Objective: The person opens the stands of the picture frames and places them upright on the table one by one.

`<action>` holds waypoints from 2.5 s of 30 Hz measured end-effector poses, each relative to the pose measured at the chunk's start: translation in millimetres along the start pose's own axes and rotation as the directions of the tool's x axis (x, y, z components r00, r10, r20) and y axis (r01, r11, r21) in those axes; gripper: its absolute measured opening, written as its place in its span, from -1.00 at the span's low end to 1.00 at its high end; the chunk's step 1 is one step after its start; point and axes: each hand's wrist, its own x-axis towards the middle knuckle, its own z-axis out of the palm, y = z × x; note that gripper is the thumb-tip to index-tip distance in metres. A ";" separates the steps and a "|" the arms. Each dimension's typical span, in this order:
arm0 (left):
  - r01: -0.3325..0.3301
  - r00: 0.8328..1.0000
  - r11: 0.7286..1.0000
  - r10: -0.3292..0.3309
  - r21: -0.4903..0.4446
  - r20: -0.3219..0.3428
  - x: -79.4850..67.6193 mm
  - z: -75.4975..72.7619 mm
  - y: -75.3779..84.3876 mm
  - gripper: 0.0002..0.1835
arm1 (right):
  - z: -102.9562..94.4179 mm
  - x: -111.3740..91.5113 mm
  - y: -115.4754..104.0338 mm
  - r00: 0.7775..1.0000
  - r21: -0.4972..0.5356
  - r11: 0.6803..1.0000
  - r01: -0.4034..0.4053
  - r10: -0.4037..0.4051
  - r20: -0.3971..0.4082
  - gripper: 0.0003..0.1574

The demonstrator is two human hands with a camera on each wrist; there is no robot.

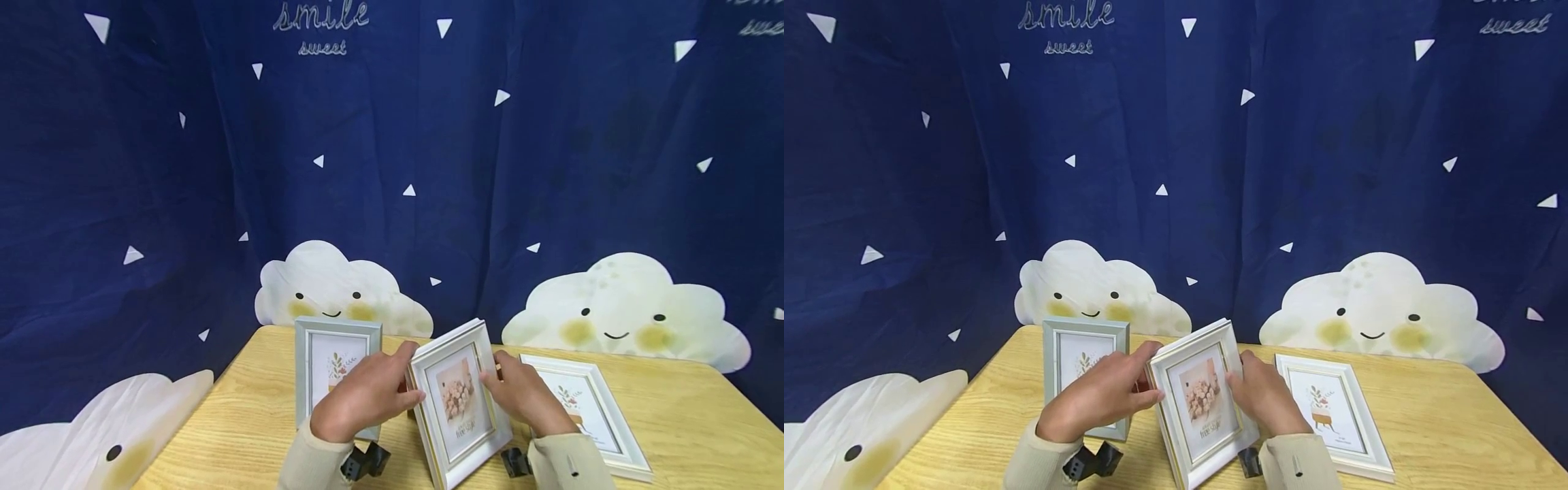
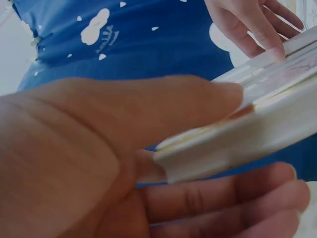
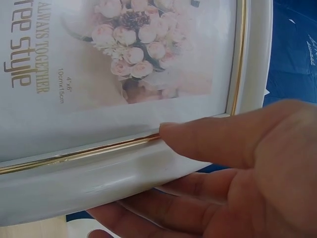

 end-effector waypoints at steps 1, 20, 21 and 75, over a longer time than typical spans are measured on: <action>0.007 1.000 1.000 -0.007 -0.006 -0.007 -1.0 -1.3 0.9 -0.62 | -0.3 -0.2 -0.2 1.000 0.005 1.000 0.002 -0.002 -0.005 -0.64; 0.070 0.964 0.989 -0.033 0.132 -0.265 -26.7 -20.7 38.3 -0.43 | -20.1 -4.7 -21.9 0.980 0.131 0.989 0.064 -0.037 -0.197 -0.41; 0.068 0.966 0.990 -0.035 0.121 -0.255 -27.2 -20.7 39.3 -0.42 | -20.5 -5.2 -22.3 0.980 0.137 0.988 0.067 -0.039 -0.195 -0.41; 0.016 0.979 1.000 -0.016 -0.002 -0.203 5.7 3.8 7.1 -0.42 | -35.4 -16.3 -21.2 0.987 0.044 0.995 0.089 -0.082 -0.136 -0.41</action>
